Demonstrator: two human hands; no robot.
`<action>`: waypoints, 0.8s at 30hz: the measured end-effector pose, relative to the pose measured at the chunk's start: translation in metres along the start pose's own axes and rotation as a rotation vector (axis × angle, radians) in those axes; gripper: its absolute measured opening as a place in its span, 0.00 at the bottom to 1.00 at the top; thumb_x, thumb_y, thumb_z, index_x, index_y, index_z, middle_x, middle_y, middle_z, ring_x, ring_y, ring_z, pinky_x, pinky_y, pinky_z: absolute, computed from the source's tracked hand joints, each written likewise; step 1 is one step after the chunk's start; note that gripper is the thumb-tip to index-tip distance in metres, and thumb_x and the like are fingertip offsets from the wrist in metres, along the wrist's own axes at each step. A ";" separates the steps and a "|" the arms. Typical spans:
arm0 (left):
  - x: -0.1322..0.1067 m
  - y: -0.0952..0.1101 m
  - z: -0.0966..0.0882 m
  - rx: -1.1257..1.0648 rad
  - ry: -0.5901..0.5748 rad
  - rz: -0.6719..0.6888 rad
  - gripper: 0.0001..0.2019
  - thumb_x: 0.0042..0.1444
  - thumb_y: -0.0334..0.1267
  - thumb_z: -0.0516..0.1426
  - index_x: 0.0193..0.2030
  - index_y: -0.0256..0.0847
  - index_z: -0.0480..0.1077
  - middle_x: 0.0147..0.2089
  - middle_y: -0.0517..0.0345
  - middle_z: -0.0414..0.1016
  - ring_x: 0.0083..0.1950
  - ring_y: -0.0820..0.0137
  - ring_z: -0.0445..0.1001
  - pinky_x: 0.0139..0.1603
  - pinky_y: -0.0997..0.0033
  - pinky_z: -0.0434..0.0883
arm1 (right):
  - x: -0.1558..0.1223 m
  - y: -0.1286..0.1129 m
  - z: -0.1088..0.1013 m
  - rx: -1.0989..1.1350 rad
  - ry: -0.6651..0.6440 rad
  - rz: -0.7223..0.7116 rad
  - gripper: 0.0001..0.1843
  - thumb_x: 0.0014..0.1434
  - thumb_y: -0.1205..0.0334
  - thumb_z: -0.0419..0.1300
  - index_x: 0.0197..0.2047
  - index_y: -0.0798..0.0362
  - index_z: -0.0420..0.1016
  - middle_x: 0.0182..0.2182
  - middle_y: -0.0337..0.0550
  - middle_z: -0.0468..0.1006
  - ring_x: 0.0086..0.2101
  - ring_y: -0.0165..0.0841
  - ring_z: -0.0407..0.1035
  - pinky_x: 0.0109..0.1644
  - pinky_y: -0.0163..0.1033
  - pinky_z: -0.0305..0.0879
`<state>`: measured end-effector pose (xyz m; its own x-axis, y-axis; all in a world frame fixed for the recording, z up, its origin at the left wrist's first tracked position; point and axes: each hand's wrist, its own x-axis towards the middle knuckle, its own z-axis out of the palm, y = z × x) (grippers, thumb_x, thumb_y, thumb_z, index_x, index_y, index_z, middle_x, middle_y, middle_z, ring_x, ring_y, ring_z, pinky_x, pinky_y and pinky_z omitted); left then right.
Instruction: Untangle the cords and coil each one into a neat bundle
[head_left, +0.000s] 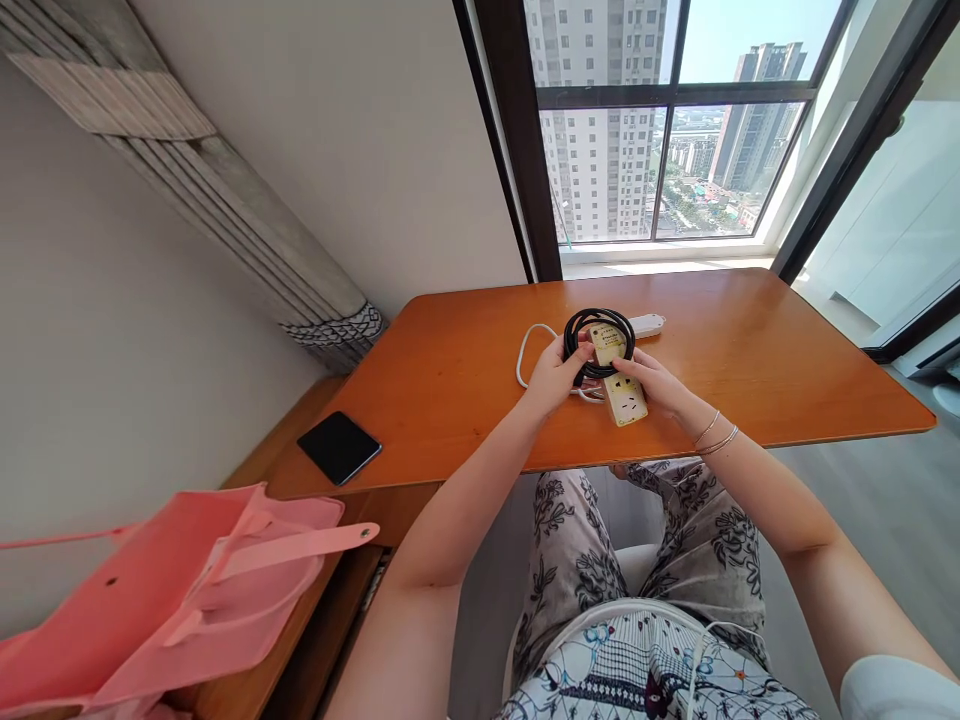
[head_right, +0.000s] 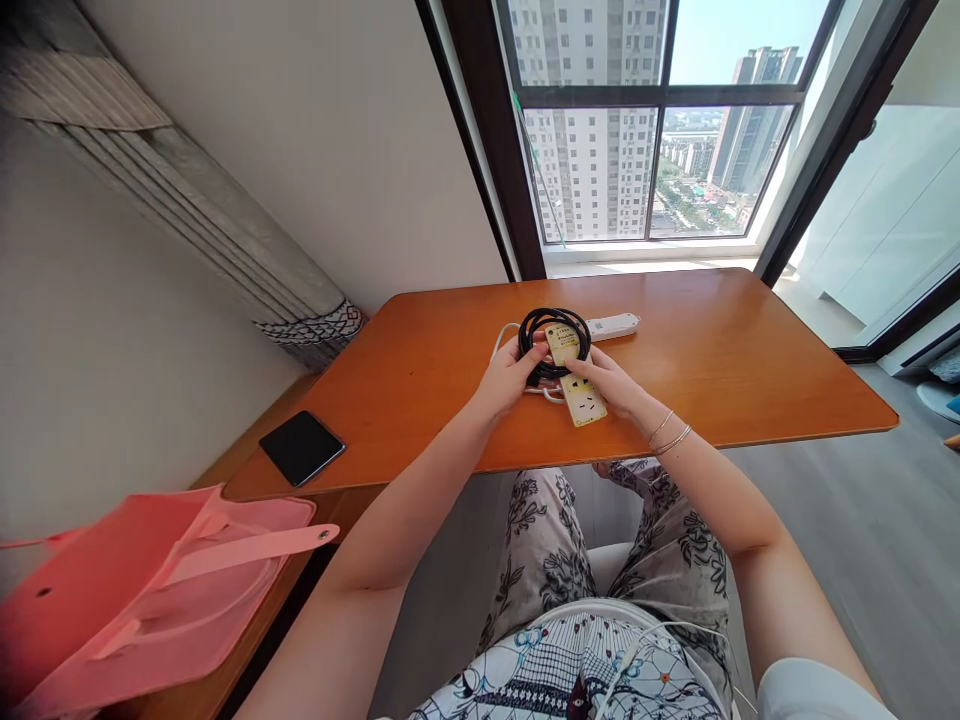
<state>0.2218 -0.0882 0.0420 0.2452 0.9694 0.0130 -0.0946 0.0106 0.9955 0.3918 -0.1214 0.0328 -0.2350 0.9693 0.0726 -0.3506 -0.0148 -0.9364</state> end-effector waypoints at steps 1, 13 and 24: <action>0.000 0.001 0.002 0.005 0.021 -0.010 0.23 0.55 0.49 0.66 0.54 0.40 0.71 0.38 0.54 0.81 0.36 0.61 0.81 0.33 0.64 0.79 | -0.001 0.003 -0.002 -0.001 0.015 0.010 0.27 0.44 0.47 0.76 0.44 0.49 0.78 0.41 0.42 0.84 0.38 0.39 0.78 0.40 0.41 0.76; 0.005 0.014 -0.009 -0.058 -0.045 -0.174 0.12 0.53 0.38 0.64 0.42 0.38 0.70 0.37 0.55 0.79 0.31 0.71 0.76 0.34 0.70 0.75 | 0.001 0.011 -0.007 -0.025 0.230 0.030 0.23 0.43 0.48 0.72 0.40 0.50 0.77 0.31 0.40 0.82 0.33 0.38 0.75 0.36 0.40 0.71; 0.007 0.019 -0.033 -0.125 0.035 -0.179 0.08 0.53 0.37 0.62 0.37 0.38 0.69 0.29 0.56 0.77 0.32 0.66 0.80 0.31 0.71 0.76 | 0.006 0.024 -0.021 -0.223 0.272 -0.106 0.25 0.47 0.44 0.70 0.43 0.51 0.73 0.38 0.40 0.80 0.36 0.35 0.72 0.40 0.39 0.69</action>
<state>0.1904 -0.0731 0.0574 0.2356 0.9573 -0.1679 -0.1723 0.2111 0.9621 0.4005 -0.1106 0.0034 0.0523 0.9928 0.1077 -0.1464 0.1143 -0.9826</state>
